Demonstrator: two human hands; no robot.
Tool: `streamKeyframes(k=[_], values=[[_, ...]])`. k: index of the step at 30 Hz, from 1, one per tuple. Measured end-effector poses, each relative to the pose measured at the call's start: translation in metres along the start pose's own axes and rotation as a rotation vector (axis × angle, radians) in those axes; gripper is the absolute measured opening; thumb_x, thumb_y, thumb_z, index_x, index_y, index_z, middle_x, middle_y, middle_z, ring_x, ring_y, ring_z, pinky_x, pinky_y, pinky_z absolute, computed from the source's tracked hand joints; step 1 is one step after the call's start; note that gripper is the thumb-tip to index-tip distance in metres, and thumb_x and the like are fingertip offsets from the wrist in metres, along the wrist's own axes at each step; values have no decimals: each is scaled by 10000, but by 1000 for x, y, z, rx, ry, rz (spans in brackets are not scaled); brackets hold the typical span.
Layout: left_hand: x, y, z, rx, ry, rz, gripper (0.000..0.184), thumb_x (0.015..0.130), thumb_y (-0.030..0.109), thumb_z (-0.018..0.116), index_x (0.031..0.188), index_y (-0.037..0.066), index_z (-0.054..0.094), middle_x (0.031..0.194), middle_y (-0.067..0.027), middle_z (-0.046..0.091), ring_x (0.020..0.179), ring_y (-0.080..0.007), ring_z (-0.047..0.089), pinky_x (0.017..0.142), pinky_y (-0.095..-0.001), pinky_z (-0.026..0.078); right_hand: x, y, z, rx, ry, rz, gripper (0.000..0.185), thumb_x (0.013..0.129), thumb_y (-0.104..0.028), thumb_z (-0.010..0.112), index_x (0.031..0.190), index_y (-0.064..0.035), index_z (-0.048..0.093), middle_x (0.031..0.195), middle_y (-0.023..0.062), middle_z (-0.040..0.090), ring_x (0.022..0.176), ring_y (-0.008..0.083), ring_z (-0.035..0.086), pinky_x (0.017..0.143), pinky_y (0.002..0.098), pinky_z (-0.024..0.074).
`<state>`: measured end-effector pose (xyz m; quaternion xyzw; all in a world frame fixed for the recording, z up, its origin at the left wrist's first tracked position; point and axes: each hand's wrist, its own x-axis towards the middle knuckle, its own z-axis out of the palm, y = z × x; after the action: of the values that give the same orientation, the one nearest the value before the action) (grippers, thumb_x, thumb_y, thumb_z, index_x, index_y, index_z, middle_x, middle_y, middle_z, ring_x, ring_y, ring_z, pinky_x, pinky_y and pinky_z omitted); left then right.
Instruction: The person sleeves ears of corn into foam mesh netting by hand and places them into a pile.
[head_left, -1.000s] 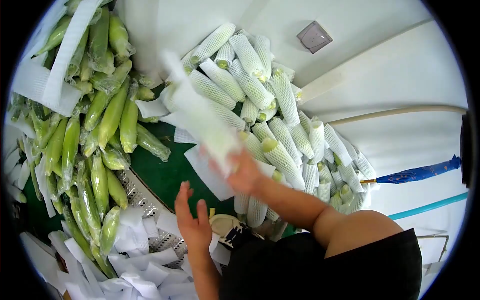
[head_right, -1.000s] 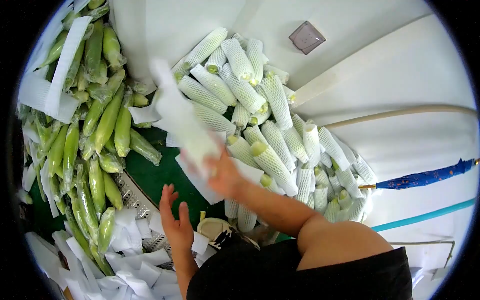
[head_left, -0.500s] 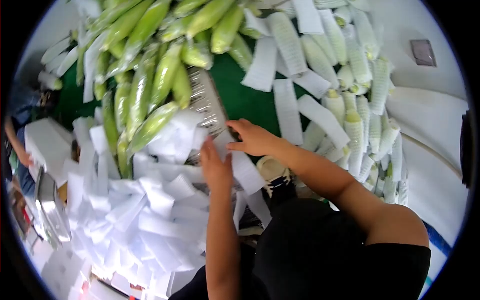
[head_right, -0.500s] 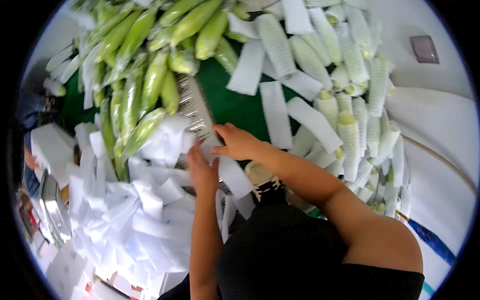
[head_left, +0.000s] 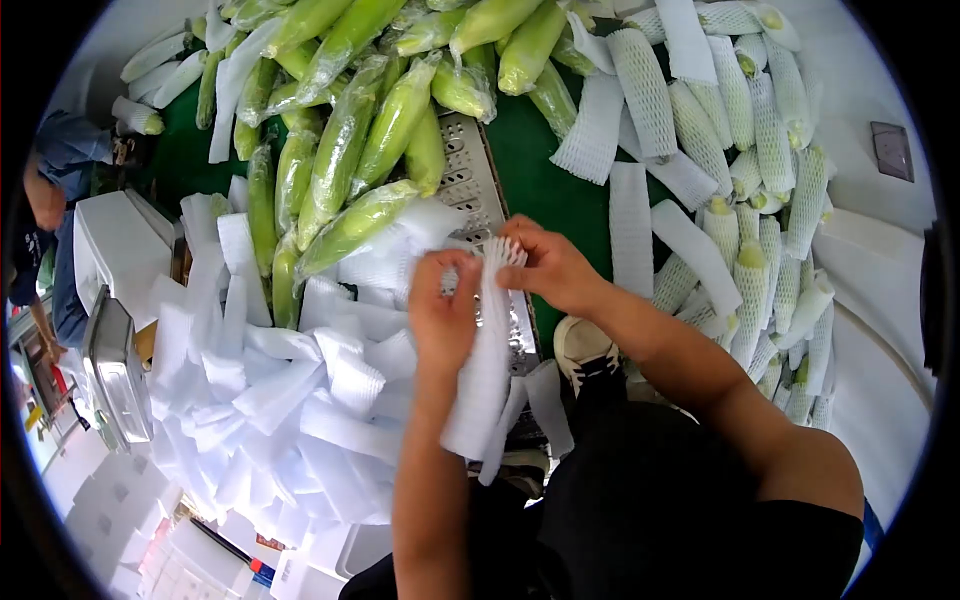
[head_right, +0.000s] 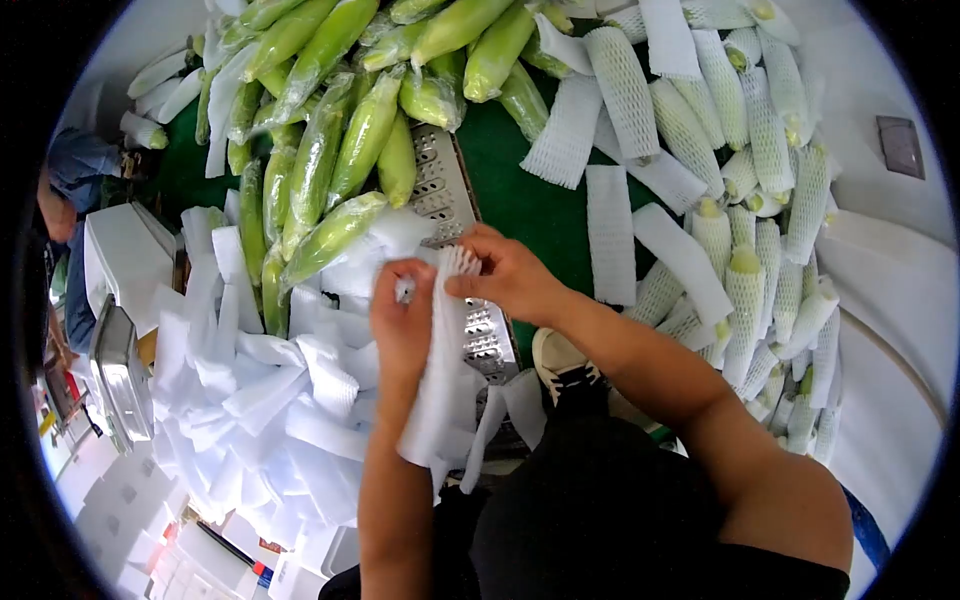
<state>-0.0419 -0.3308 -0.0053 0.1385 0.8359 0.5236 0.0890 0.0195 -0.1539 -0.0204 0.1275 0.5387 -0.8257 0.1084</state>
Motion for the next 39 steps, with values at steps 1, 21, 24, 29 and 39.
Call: streamKeyframes(k=[1,21,24,29,39], values=[[20,-4,-5,236,72,257,306,787,61,762,1055,36,617,1019,-127,643,968,-304,598,891,-387,459,4,-1,-4,-150,58,-91,301,836,-92,751,1088,-49,592,1002,-6,549,933,85,535,828,241,439],[-24,37,15,624,344,287,428,797,53,618,1224,43,614,1314,-194,506,1201,-383,432,1056,-475,324,24,-56,40,585,-16,173,221,906,-87,652,1100,-72,546,1021,63,652,911,147,647,811,289,539],[-11,80,13,217,257,102,654,731,-111,554,1368,32,509,1392,-172,476,1226,-365,467,1084,-431,319,39,-39,42,621,35,-31,314,872,-106,675,1143,-74,519,1051,47,615,935,131,607,824,271,515],[-4,78,4,-1267,130,-233,614,952,177,508,1509,36,295,1473,-137,426,1361,-255,393,1159,-398,251,63,-30,44,359,165,-174,331,808,-38,724,1088,-78,553,1042,40,583,961,119,568,853,277,490],[-13,-90,25,491,506,136,372,965,104,464,1311,-31,483,1264,-208,557,1214,-383,464,1005,-491,398,86,81,46,-582,392,-235,420,786,-239,724,1149,-63,605,1167,211,610,1109,374,569,960,459,441]])
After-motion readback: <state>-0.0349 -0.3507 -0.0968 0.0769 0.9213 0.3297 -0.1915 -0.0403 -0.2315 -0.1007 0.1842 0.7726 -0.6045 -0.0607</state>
